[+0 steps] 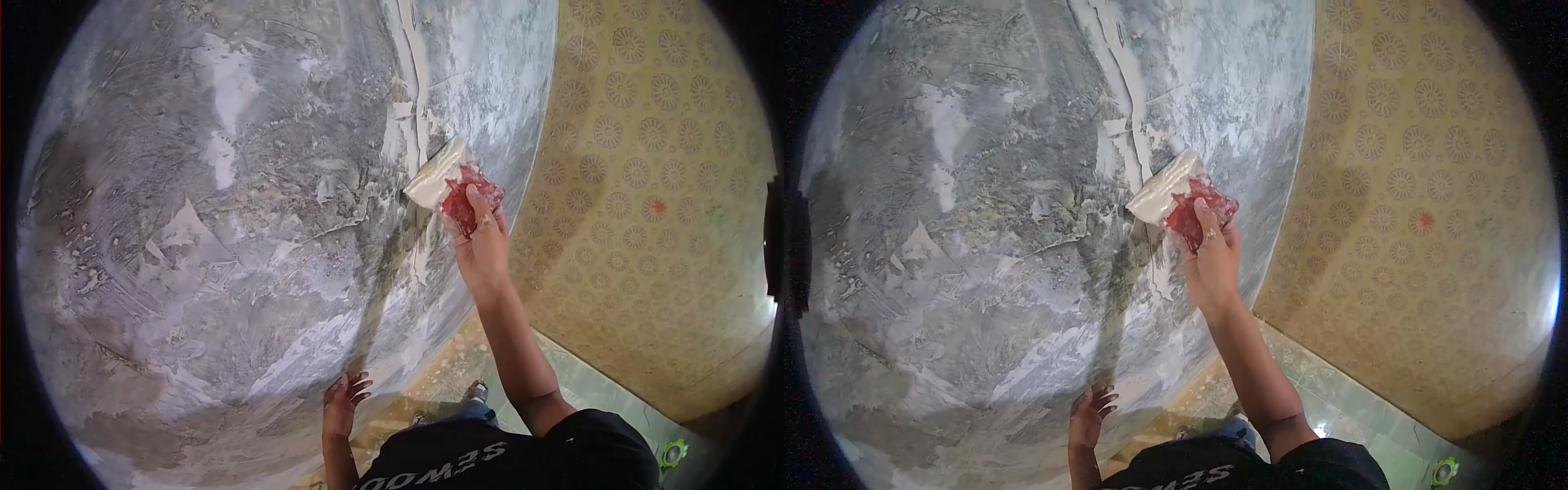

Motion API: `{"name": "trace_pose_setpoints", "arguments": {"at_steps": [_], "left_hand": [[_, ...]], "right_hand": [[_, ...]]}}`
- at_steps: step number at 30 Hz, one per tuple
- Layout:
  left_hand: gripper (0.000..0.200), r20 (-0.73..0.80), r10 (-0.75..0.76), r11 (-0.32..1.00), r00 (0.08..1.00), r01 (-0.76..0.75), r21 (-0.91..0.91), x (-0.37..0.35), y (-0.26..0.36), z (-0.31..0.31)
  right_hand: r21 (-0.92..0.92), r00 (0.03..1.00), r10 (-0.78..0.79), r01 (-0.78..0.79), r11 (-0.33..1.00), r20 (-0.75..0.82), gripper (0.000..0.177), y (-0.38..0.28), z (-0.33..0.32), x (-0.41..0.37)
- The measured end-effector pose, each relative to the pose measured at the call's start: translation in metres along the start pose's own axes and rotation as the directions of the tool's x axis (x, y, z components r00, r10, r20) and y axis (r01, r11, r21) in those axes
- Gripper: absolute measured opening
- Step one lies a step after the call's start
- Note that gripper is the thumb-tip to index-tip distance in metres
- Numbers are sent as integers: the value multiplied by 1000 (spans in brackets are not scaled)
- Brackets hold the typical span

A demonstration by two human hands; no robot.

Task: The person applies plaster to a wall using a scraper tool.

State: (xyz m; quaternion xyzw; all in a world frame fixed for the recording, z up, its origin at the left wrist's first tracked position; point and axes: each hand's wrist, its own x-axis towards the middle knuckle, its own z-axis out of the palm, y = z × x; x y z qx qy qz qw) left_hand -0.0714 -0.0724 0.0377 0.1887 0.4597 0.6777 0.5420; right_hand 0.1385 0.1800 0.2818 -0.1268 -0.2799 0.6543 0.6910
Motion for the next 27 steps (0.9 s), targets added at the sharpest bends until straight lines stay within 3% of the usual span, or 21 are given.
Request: {"name": "trace_pose_setpoints", "arguments": {"at_steps": [9,16,18,22,24,27], "left_hand": [[40,30,26,1000,999,-26,9,-1,0,0],[43,62,53,998,997,-54,15,1,-4,1],[45,-11,0,994,1000,2,110,3,-1,5],[45,8,54,997,998,-54,49,-1,-3,-2],[47,-4,55,997,999,-54,45,-5,-2,-4],[47,-20,70,997,997,-70,34,-7,-2,-3]], "right_hand": [[-141,998,-32,38,989,48,19,-27,41,11],[-85,976,-149,164,983,159,21,-40,84,18],[-26,966,-170,178,984,193,22,-52,104,24],[28,908,-311,316,948,280,23,-89,114,43],[87,898,-325,313,946,296,24,-99,108,43],[8,918,-263,273,962,296,28,-105,88,37]]}}
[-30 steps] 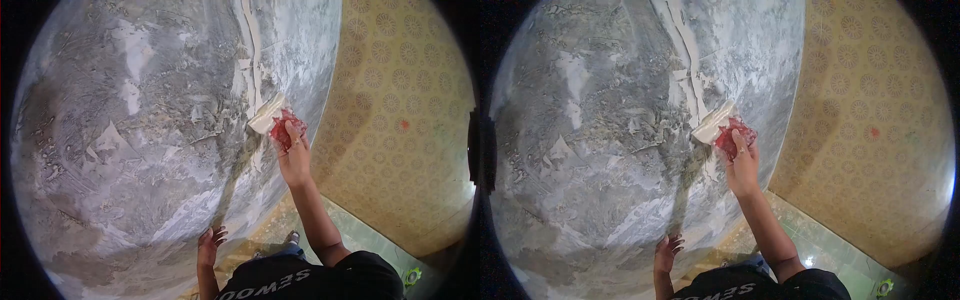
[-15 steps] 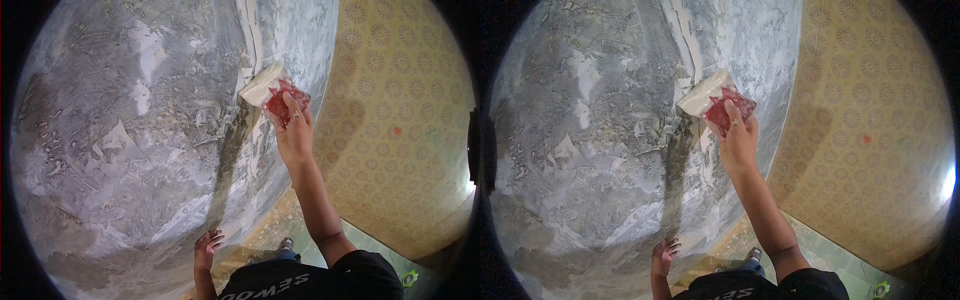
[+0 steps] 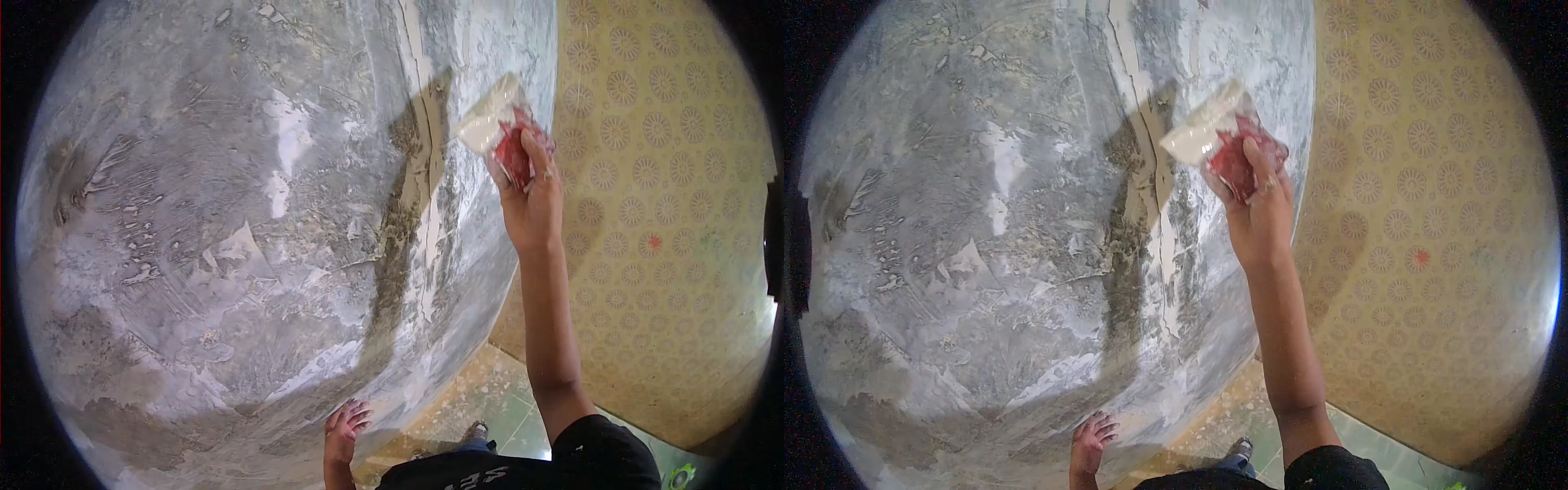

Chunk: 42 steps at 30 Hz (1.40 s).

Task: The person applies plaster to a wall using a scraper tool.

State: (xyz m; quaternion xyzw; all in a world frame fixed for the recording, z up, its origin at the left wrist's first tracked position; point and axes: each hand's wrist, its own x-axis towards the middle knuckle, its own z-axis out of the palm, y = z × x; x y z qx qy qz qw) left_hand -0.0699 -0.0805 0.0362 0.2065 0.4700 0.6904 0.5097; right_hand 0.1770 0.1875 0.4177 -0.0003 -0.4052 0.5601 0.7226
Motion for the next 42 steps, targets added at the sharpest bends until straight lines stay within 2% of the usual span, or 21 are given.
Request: {"name": "trace_pose_setpoints", "arguments": {"at_steps": [4,6,9,11,13,15,16,22,28,30,37,39,40,42], "left_hand": [[45,59,40,999,997,-42,20,-6,4,5],[41,42,7,999,999,-9,35,-3,7,9],[38,18,-9,994,1000,7,112,1,10,20],[39,43,64,968,997,-73,242,1,3,22],[40,56,11,967,998,-24,252,0,4,30],[40,61,-53,963,997,35,267,4,2,34],[40,85,-64,959,994,38,282,5,0,35],[45,108,-39,959,993,7,282,4,1,39],[46,33,-40,960,999,29,279,0,9,39],[46,19,-29,962,999,23,272,-1,6,36],[48,16,-17,968,1000,12,252,0,3,38],[48,20,-25,968,999,19,250,2,2,41],[48,23,-25,968,999,18,251,3,3,43],[49,17,-27,966,999,22,256,3,9,46]], "right_hand": [[-110,994,99,-103,989,-37,30,19,-52,-32],[-333,993,116,-115,936,-17,32,31,-82,-74],[-369,970,222,-243,897,-101,38,58,-129,-136],[-308,937,315,-347,886,-152,38,67,-150,-155],[-240,896,395,-437,867,-204,39,77,-177,-170],[-165,843,509,-535,828,-176,38,87,-199,-167],[-161,835,513,-544,823,-199,37,90,-203,-165],[-264,888,412,-456,850,-205,32,101,-212,-94],[-364,945,323,-319,875,-50,29,87,-202,-4],[-440,949,312,-262,859,44,28,87,-193,3],[-476,961,277,-243,845,0,25,87,-159,-12],[-557,952,287,-179,811,111,22,89,-145,-17],[-541,943,294,-167,824,157,20,85,-135,-19],[-526,943,299,-181,831,146,20,83,-128,-25]]}}
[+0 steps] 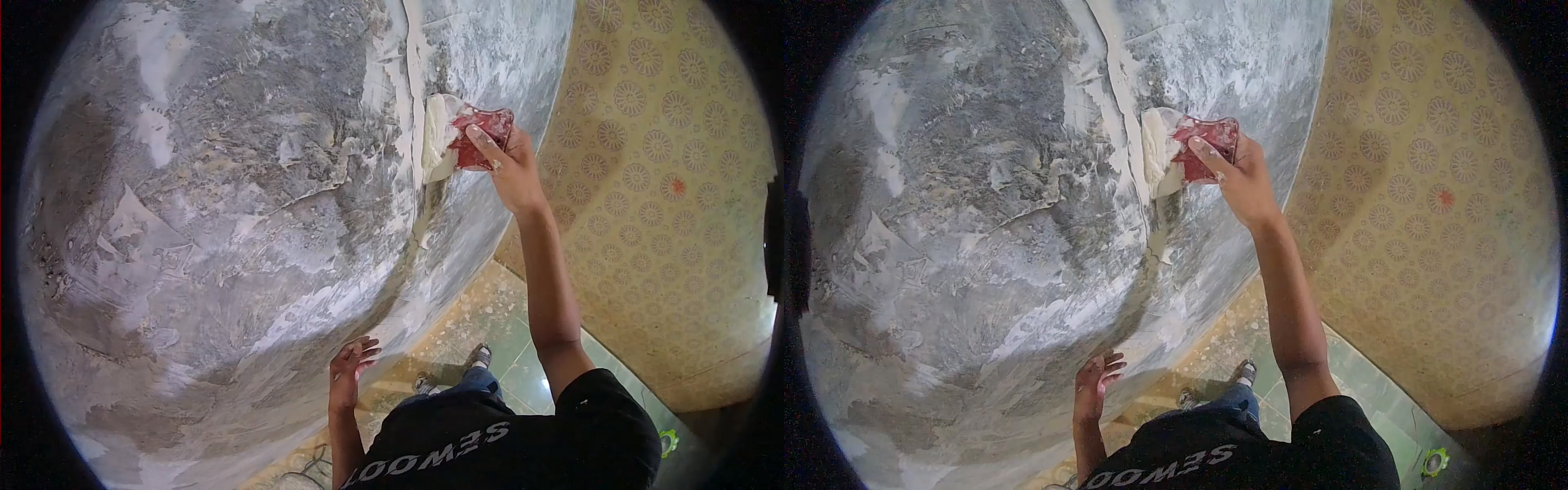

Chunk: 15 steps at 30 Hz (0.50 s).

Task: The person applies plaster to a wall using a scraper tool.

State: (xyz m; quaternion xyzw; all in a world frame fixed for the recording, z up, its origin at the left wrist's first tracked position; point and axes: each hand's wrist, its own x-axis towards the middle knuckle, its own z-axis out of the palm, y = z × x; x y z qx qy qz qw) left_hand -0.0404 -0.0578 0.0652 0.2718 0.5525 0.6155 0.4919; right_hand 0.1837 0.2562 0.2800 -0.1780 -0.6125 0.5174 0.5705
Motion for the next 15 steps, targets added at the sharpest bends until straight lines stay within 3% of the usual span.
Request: {"name": "trace_pose_setpoints", "arguments": {"at_steps": [7,15], "left_hand": [[48,-3,19,1000,1000,-19,-11,1,-7,-7],[51,-4,26,1000,1000,-25,17,-3,-5,-13]], "right_hand": [[-73,1000,-24,24,997,-7,21,-6,1,-10],[-22,995,-21,19,1000,-100,23,-12,-8,1]]}}
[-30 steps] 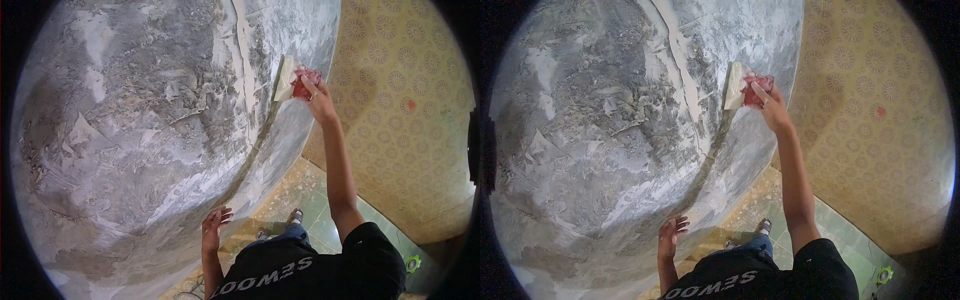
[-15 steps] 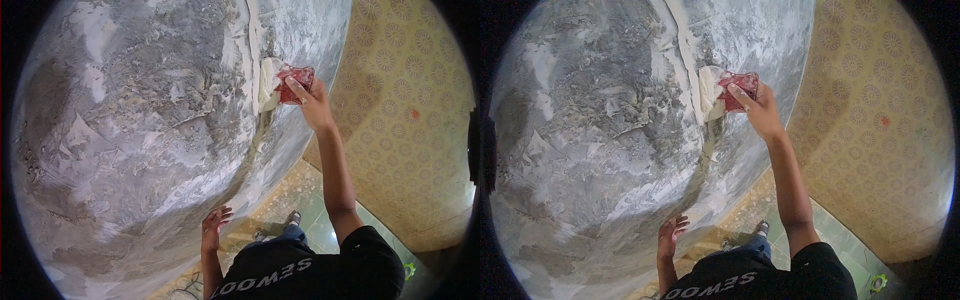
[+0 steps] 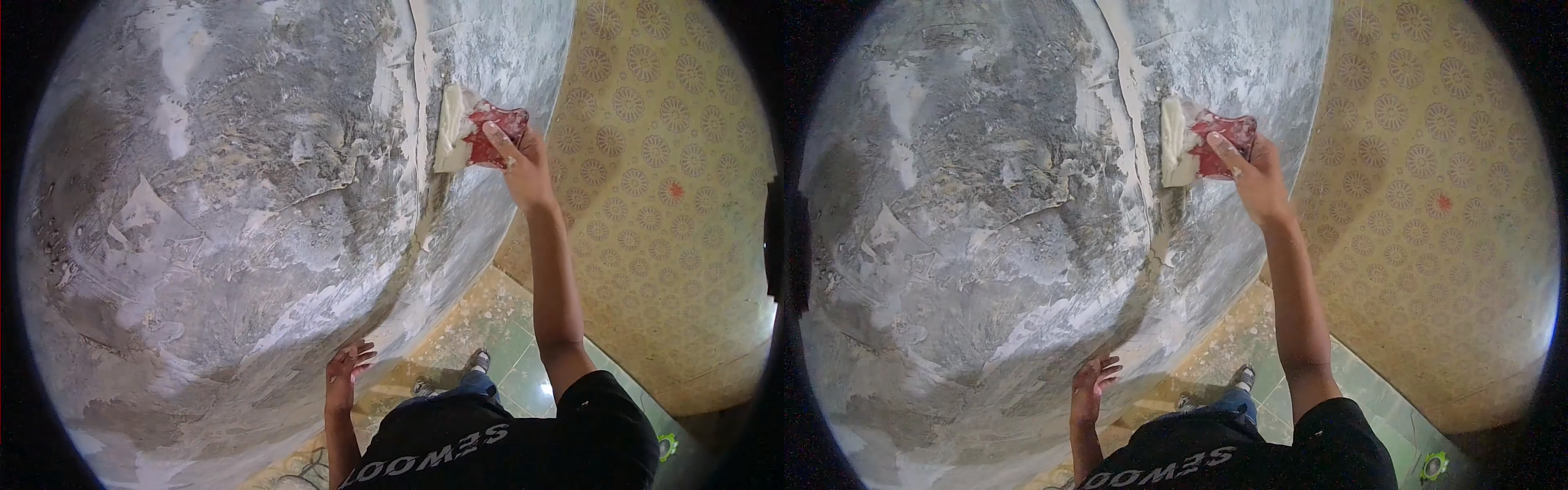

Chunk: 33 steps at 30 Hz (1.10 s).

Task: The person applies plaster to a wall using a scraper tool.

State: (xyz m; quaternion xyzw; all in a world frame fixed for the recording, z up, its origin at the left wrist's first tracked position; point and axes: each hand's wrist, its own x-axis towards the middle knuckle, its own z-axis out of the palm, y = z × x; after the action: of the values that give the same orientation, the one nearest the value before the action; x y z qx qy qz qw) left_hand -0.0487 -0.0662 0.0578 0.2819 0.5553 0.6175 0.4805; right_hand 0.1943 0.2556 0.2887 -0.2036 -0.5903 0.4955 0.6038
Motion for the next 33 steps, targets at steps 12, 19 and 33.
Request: {"name": "trace_pose_setpoints", "arguments": {"at_steps": [12,19,33], "left_hand": [[43,-14,-10,999,1000,9,-40,3,6,1],[46,-11,-18,999,1000,18,-28,5,5,-1],[47,6,23,1000,1000,-22,-21,6,0,-4]], "right_hand": [[-323,945,-307,326,888,111,24,-47,20,-18],[-298,935,-345,353,887,80,25,-59,34,-20],[-395,895,-445,417,819,22,26,-67,58,-23]]}}
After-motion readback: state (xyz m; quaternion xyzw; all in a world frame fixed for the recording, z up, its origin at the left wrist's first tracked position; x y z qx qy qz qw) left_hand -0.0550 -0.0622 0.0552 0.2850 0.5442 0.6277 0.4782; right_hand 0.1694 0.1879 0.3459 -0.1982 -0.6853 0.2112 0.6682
